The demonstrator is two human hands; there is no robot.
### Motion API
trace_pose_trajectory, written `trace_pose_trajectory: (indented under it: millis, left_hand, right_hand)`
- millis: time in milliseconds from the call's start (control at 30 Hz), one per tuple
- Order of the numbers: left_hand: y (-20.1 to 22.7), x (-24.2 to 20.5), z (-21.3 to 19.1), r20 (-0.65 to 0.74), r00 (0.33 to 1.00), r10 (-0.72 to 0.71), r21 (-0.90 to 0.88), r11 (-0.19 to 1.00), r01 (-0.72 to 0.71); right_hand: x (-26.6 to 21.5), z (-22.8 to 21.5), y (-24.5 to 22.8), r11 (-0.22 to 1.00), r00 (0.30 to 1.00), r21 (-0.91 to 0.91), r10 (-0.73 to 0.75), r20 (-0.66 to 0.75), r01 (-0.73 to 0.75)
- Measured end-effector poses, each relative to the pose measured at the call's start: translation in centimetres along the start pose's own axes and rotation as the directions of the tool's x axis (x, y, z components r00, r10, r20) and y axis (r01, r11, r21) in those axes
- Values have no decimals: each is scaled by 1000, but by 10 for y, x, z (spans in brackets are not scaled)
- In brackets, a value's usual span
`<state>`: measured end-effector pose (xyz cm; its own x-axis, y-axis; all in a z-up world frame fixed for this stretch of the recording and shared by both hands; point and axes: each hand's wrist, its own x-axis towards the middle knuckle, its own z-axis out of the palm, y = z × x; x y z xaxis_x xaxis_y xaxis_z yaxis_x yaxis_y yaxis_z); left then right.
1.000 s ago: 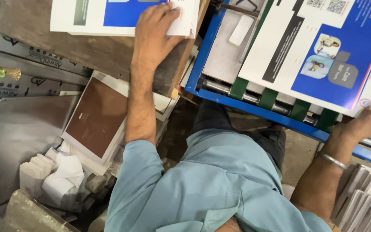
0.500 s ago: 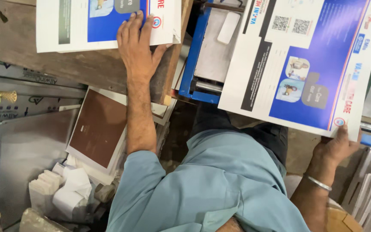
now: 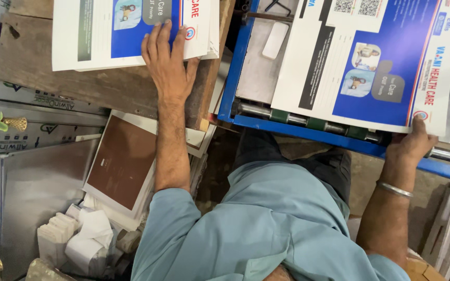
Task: The person repeatedly picks up printed sheets from a stack on the left and places them onto a blue and green roller machine on the right. The hands move quickly to feed the sheets into the rollers, which appear to be part of a binding or finishing process.
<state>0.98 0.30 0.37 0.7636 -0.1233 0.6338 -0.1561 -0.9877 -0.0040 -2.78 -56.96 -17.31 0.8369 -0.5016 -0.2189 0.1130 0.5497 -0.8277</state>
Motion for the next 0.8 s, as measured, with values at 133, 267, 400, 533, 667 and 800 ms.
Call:
trace_pose_trajectory:
  millis: [133,267,400,533,667,800]
  left_hand:
    - [1,0,1,-60,998,2,-9,1000,-3]
    - [-3,-4,6,11,1000,-12,-56,998,12]
    - [-6,-5,13,-22,1000,14,-30,999,-15]
    - [-5,-5,9,-66,998,14,3,1000,-14]
    - [3,5,-2,-92,996,19,-40,999,-23]
    - [-5,14,-33,118,993,-12,-189,981,34]
  right_hand:
    - [7,4,-7,994,991,-17,111,68,-111]
    - [11,-5,-7,980,979,-114,174,104,-162]
    - [7,-17,0,976,980,-135,181,81,-170]
    - [-3,-21,8,973,972,-120,209,103,-197]
    - [-12,-17,13,970,960,-129,226,163,-206]
    - [-13,8,13,948,935,-191,291,201,-254]
